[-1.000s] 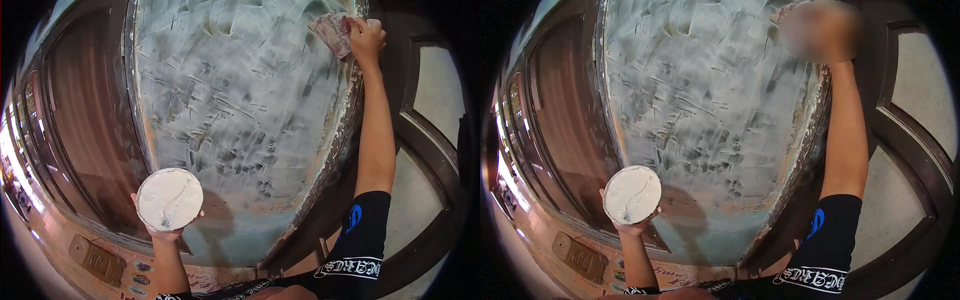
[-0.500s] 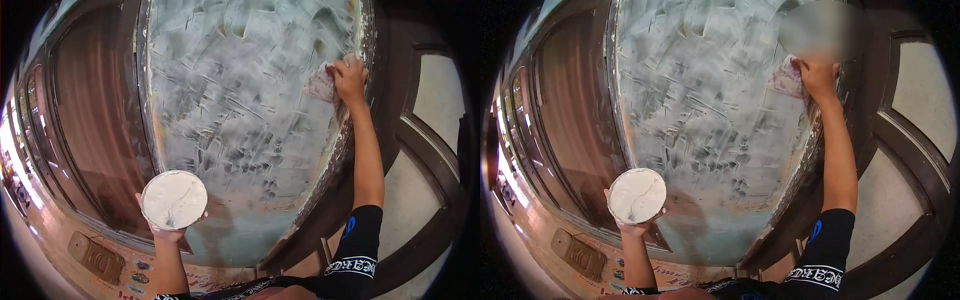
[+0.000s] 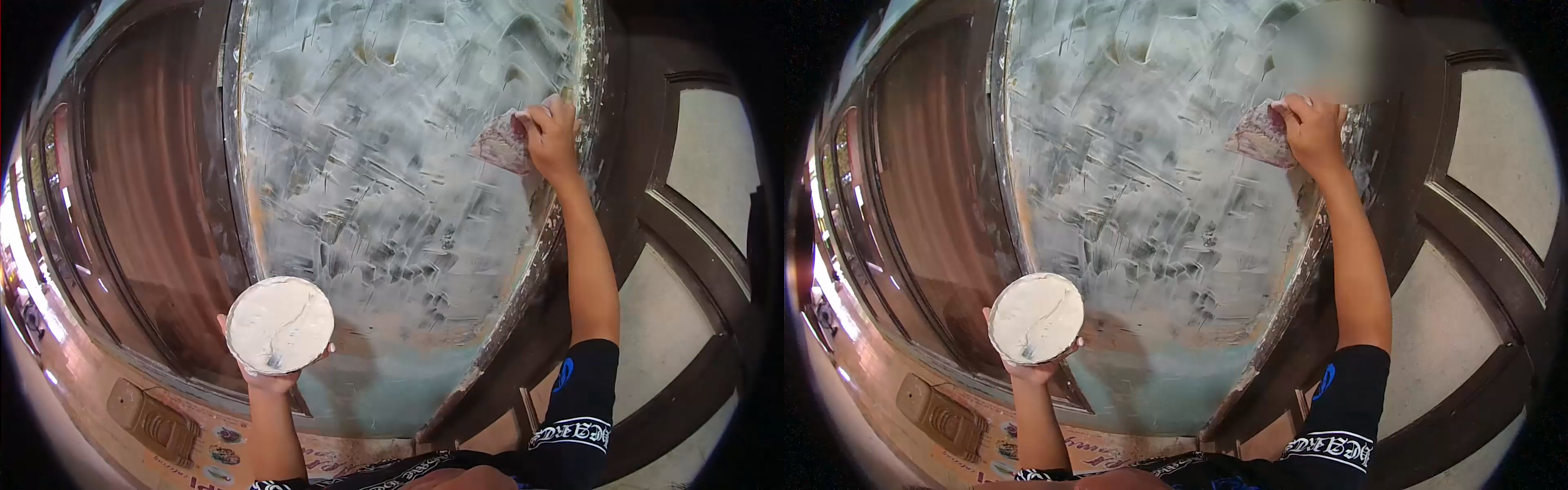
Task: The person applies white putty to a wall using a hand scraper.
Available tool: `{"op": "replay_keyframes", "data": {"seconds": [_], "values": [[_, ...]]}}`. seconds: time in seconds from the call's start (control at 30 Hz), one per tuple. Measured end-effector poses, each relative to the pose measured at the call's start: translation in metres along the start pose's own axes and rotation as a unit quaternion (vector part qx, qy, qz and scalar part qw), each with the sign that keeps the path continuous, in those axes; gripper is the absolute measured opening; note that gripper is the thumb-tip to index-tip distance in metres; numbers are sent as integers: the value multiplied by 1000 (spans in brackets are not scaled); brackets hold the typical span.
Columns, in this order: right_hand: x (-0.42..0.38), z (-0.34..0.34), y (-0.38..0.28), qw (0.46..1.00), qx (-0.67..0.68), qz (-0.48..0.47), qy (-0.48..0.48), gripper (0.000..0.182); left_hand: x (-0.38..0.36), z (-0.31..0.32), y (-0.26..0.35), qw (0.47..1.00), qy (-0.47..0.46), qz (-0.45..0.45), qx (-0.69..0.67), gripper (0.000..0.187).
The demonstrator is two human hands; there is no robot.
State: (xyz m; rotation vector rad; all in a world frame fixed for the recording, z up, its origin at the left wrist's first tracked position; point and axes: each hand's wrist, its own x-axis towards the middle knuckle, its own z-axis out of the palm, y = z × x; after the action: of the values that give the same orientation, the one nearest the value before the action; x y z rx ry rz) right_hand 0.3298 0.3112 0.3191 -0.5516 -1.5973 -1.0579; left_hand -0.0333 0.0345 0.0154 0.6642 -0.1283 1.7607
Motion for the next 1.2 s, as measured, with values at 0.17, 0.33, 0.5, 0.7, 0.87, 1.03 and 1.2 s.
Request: {"op": "replay_keyframes", "data": {"seconds": [0.17,0.33,0.5,0.7,0.87,1.03,1.2], "values": [[66,5,55,990,-103,38,93,16,3,6,-5,1000,-10,-3,17,99],[96,-14,107,969,-43,126,208,28,0,5,-4,1000,10,-6,5,99],[-10,-39,-51,883,280,376,19,49,-15,2,-9,995,100,16,8,96],[-209,-28,-242,470,657,533,-252,29,-33,-20,-21,997,-49,-56,-14,96],[-245,-24,-315,324,695,511,-389,25,-59,-53,-21,995,91,-34,15,93],[-260,-21,-351,350,672,477,-445,23,-89,-63,-6,989,140,-21,38,90],[-261,-37,-387,338,687,475,-433,21,-127,-90,10,995,90,-13,-49,90]]}}
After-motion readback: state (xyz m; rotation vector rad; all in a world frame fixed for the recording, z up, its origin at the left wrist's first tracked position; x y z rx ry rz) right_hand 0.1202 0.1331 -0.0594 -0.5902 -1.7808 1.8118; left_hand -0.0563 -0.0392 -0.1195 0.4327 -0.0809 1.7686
